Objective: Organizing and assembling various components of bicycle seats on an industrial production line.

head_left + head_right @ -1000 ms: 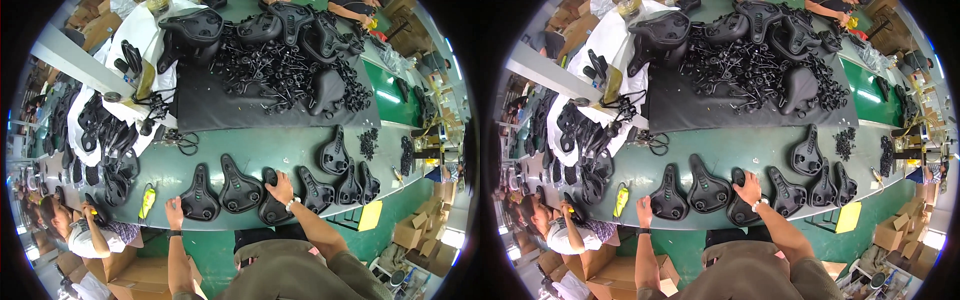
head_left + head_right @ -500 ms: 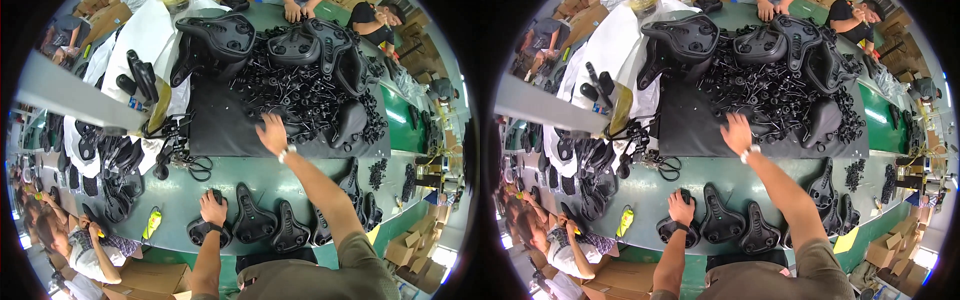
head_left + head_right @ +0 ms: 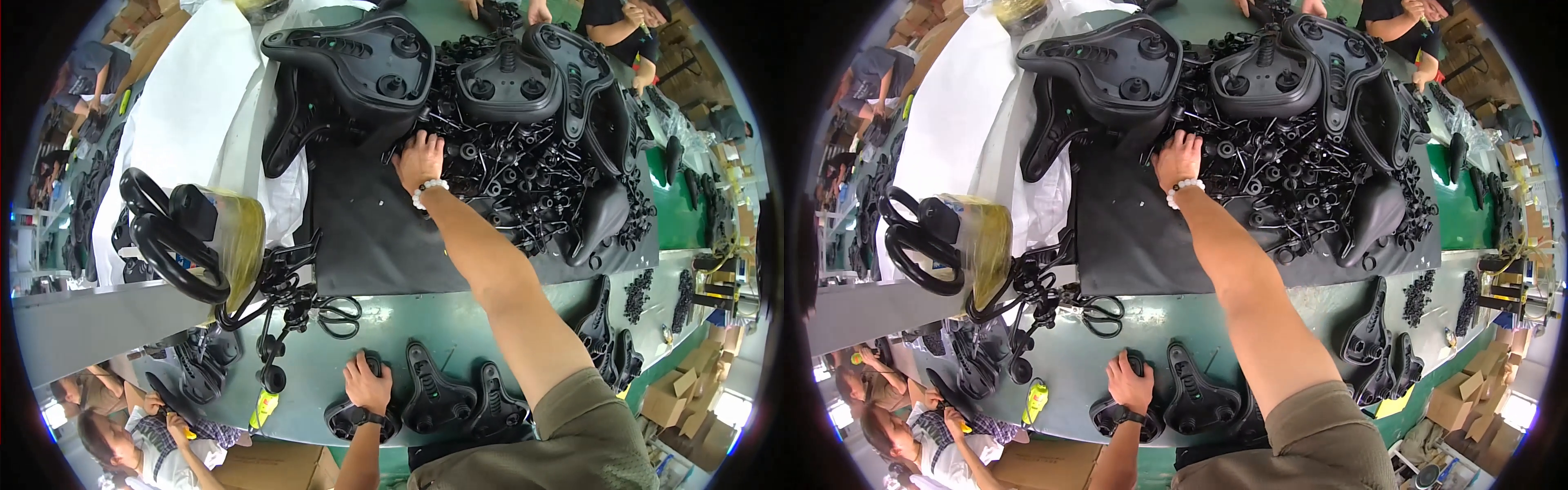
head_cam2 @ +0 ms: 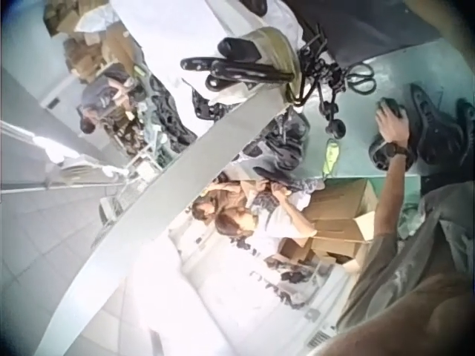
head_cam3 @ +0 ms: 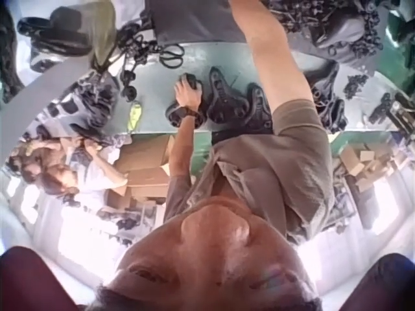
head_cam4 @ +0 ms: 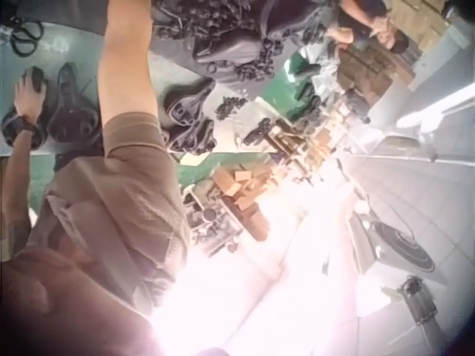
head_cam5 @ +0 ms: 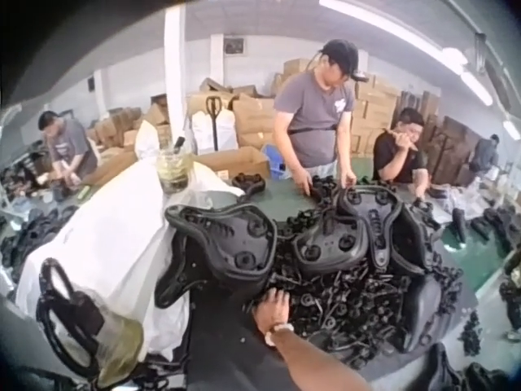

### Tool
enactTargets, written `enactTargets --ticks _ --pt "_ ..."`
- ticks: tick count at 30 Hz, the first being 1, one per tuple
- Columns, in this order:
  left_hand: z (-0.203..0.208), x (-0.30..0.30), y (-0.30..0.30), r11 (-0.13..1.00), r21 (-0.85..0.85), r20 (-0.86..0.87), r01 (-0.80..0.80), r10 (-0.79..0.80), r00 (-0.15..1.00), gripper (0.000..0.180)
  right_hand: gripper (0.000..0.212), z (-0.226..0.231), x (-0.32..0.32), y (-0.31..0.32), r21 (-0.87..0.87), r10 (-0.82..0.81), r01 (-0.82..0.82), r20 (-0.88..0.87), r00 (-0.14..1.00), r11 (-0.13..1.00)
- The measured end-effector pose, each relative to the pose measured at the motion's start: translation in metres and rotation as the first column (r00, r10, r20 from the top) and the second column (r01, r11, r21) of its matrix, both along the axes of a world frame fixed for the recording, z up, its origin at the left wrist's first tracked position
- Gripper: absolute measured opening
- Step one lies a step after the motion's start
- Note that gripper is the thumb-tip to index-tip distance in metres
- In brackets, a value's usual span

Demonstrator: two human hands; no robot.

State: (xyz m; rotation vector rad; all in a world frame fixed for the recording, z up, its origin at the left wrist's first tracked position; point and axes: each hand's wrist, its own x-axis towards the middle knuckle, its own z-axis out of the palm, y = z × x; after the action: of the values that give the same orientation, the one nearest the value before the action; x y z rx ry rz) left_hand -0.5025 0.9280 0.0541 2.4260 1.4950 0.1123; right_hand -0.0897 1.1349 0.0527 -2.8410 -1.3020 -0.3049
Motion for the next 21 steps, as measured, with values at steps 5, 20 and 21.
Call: enactTargets --ticks 5,20,21 --pt "0.001 0.003 0.002 1.000 -0.023 -0.016 -0.005 0.005 1.000 0.057 0.043 -0.002 -0.003 -0.004 0.157 0.035 -0.029 -0.031 0.999 0.987" --pt "0.003 0.009 -0.004 0.999 -0.031 0.018 -0.025 0.026 0.999 0.055 0.029 -0.004 0.000 0.002 0.165 -0.105 0.113 -0.054 0.993 0.980" --pt "0.002 0.005 -0.004 0.997 -0.062 -0.010 -0.045 0.045 0.999 0.056 0.033 -0.002 -0.004 0.003 0.156 -0.108 0.113 -0.040 0.993 0.981"
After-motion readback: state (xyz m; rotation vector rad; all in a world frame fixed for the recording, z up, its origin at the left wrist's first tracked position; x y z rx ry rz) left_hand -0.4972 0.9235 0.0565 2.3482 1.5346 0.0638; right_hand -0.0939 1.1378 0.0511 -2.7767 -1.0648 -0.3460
